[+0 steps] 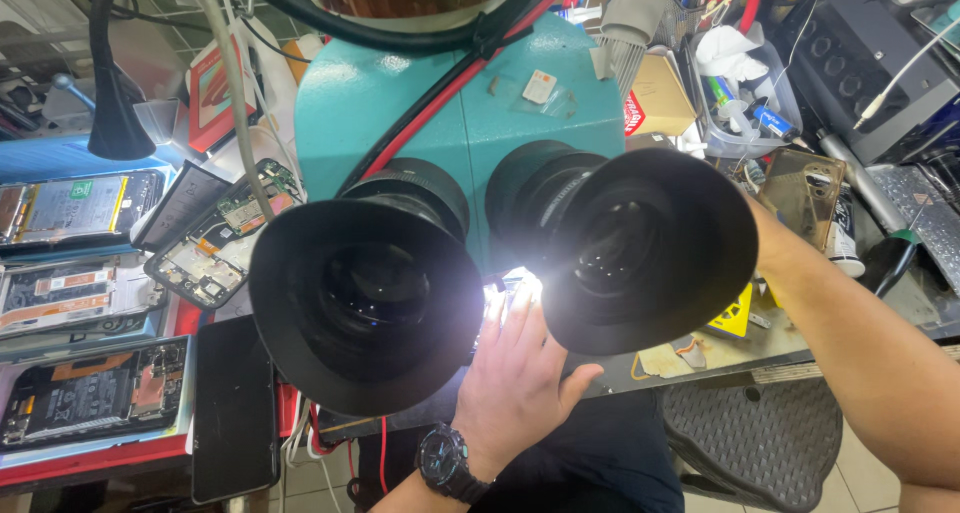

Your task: The person inserts a SIM tray into a smartphone, places the phone on a workspace, and kemudian wipes the back camera lens area with a cloth.

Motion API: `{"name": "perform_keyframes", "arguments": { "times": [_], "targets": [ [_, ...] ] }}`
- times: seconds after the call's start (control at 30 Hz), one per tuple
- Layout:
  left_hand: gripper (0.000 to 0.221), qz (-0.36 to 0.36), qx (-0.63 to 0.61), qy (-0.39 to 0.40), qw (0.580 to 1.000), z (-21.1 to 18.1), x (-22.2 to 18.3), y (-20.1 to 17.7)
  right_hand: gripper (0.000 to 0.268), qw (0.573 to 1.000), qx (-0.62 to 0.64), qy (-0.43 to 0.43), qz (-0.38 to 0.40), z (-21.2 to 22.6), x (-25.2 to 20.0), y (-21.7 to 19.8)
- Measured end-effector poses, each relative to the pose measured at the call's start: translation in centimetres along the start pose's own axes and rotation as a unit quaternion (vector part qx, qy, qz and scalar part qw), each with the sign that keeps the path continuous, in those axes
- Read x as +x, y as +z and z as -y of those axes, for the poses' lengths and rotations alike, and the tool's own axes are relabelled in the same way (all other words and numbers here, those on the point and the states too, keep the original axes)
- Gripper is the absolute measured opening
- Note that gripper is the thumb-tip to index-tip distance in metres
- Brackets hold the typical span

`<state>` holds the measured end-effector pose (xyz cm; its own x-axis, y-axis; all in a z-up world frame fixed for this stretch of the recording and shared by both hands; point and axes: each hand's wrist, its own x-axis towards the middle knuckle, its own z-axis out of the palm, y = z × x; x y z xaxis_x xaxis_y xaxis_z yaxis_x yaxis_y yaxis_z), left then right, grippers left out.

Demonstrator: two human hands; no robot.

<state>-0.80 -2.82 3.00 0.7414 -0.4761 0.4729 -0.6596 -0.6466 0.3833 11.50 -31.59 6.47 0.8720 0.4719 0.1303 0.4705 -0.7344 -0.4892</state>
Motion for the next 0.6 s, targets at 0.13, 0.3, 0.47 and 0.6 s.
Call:
{"name": "perform_keyframes", "arguments": {
  "times": [0.13, 0.3, 0.47, 0.6],
  "targets": [
    [0.052, -0.003, -0.015, 0.007, 1.0, 0.5, -0.2, -0.2, 0.043, 1.0, -0.007, 0.0, 0.006, 0.2, -0.6, 0.3],
    [0.059, -0.016, -0.03, 0.007, 0.999, 0.8, -0.4, 0.0, 0.043, 1.0, -0.008, 0.006, 0.009, 0.0, -1.1, 0.7],
    [0.058, -0.012, -0.033, 0.006, 0.999, 0.8, -0.3, 0.0, 0.042, 1.0, -0.009, 0.007, 0.01, -0.3, -1.1, 0.8],
    [0.059, -0.004, -0.028, 0.004, 1.0, 0.8, -0.2, 0.0, 0.042, 1.0, -0.009, 0.007, 0.01, -0.6, -0.8, 0.8]
  ]
}}
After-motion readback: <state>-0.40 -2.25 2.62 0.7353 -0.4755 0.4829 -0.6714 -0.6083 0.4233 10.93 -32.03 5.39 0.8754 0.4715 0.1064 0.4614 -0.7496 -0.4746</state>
